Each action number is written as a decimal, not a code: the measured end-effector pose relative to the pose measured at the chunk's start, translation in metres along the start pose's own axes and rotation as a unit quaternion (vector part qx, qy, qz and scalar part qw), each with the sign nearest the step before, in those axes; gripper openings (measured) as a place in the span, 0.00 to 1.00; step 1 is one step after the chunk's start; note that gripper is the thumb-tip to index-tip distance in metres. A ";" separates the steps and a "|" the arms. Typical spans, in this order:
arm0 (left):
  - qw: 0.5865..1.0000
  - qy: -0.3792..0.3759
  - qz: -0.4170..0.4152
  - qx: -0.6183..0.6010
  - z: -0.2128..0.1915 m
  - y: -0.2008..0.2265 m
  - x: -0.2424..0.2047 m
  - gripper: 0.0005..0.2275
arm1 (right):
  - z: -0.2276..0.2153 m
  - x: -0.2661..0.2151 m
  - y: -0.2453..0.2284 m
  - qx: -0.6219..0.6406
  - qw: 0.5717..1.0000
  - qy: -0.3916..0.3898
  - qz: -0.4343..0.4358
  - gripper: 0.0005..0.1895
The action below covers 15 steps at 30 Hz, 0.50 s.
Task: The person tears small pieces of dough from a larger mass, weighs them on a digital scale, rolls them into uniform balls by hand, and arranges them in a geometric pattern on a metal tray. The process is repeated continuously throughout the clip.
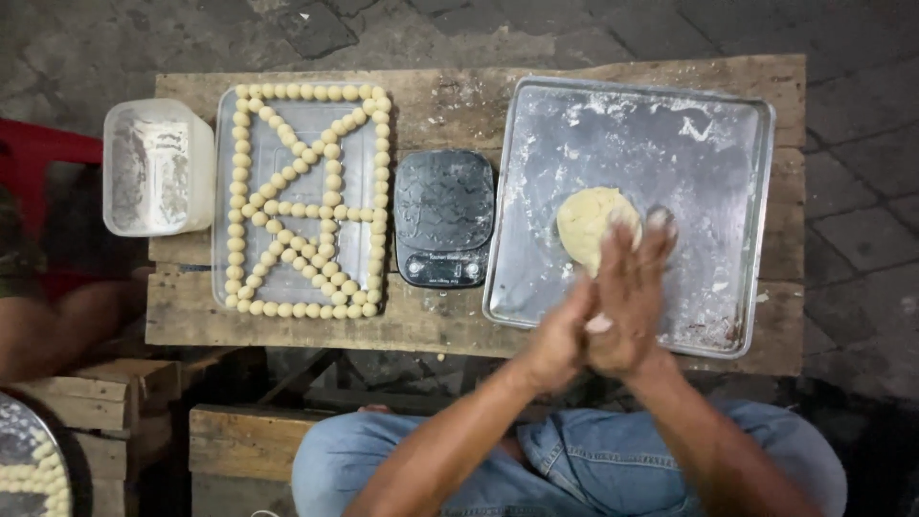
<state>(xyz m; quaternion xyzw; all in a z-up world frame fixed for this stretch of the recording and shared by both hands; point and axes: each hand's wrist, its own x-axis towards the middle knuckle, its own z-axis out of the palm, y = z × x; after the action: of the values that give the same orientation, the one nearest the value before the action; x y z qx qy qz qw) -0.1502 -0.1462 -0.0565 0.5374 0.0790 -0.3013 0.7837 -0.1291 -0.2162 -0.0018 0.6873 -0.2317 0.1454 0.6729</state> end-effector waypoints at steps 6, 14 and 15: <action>0.759 -0.287 0.221 -0.542 0.059 0.026 0.029 0.38 | 0.035 -0.011 -0.023 0.899 0.382 0.129 -0.172 0.48; 0.930 -0.172 0.078 -0.315 0.043 0.055 0.028 0.33 | 0.027 -0.030 -0.019 0.891 0.383 0.149 -0.192 0.41; 0.853 -0.155 0.340 -0.364 0.051 -0.007 0.051 0.43 | 0.031 -0.023 -0.017 0.894 0.389 0.143 -0.172 0.41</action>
<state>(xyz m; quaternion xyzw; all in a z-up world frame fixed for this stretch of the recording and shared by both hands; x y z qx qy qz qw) -0.1234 -0.2126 -0.0635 0.1538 -0.1272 -0.0457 0.9788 -0.1436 -0.2445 -0.0303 0.8877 0.2541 0.2460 -0.2949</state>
